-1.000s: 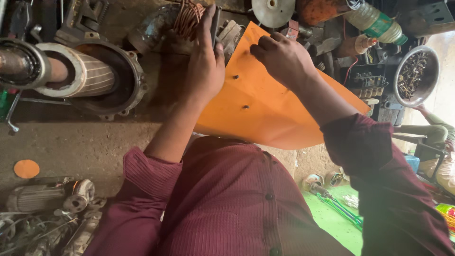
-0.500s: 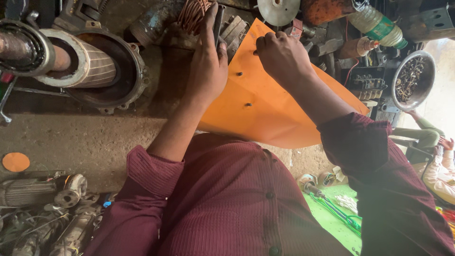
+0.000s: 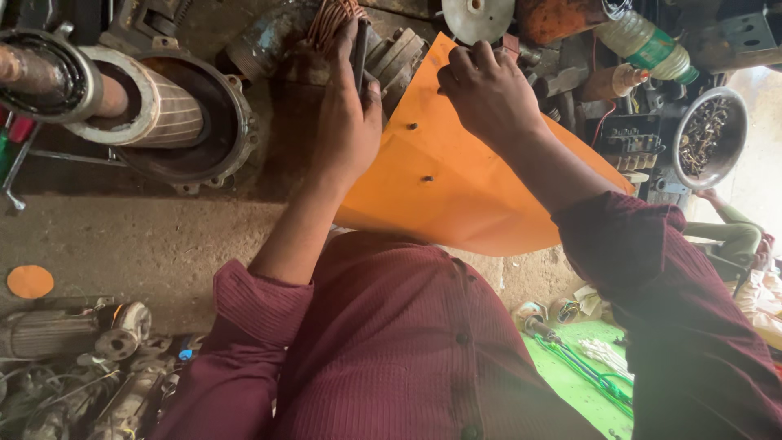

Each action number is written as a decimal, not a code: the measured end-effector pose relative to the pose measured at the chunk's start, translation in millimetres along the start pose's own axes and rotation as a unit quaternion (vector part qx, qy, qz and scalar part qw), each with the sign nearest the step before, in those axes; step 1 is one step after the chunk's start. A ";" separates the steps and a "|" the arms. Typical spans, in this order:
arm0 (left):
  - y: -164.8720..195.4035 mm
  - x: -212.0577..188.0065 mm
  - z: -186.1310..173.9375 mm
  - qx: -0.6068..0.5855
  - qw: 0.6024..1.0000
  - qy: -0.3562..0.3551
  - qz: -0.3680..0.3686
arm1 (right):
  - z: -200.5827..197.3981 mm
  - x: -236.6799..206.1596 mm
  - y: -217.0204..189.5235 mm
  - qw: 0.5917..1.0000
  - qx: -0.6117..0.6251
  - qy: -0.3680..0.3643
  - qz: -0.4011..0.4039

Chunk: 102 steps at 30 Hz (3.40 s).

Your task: The person files small metal fasteners one at a time on an orange sheet laid over the workbench, holding each piece against the bench and stroking it with a flat file by hand. They reposition the sheet and continue filing additional pieces throughout the clip.

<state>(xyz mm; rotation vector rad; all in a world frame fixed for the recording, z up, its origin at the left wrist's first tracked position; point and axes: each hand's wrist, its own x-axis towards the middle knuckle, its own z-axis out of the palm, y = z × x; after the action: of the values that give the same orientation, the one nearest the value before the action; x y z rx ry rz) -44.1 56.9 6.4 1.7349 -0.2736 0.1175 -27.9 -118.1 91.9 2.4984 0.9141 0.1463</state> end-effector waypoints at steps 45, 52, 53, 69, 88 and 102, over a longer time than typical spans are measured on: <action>55.3 -43.0 74.5 0.068 0.965 -0.171 0.185 | 46.9 -177.2 -91.2 0.424 0.825 0.016 0.374; 34.6 -21.7 82.6 0.198 0.960 -0.176 0.095 | 57.2 -309.2 -80.6 0.469 0.687 0.121 0.542; 36.3 -24.3 81.4 0.228 0.952 -0.180 0.101 | 61.6 -327.1 -76.2 0.418 0.693 0.151 0.569; 67.7 -48.1 128.6 0.304 0.944 -0.108 0.072 | 241.1 -448.7 118.0 0.662 0.253 0.159 0.687; 28.4 -134.6 99.1 0.436 0.859 -0.123 0.236 | 161.0 -462.1 28.8 0.414 0.622 0.288 0.599; 5.6 -114.6 84.3 0.451 0.815 -0.240 0.274 | 60.4 -237.2 -81.8 0.758 0.560 0.043 0.330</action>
<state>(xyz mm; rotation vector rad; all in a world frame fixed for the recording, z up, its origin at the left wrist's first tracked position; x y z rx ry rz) -162.5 -13.3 -30.2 2.5677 -1.2631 0.2553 -243.3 -237.5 14.8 3.8828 -0.0333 -0.1210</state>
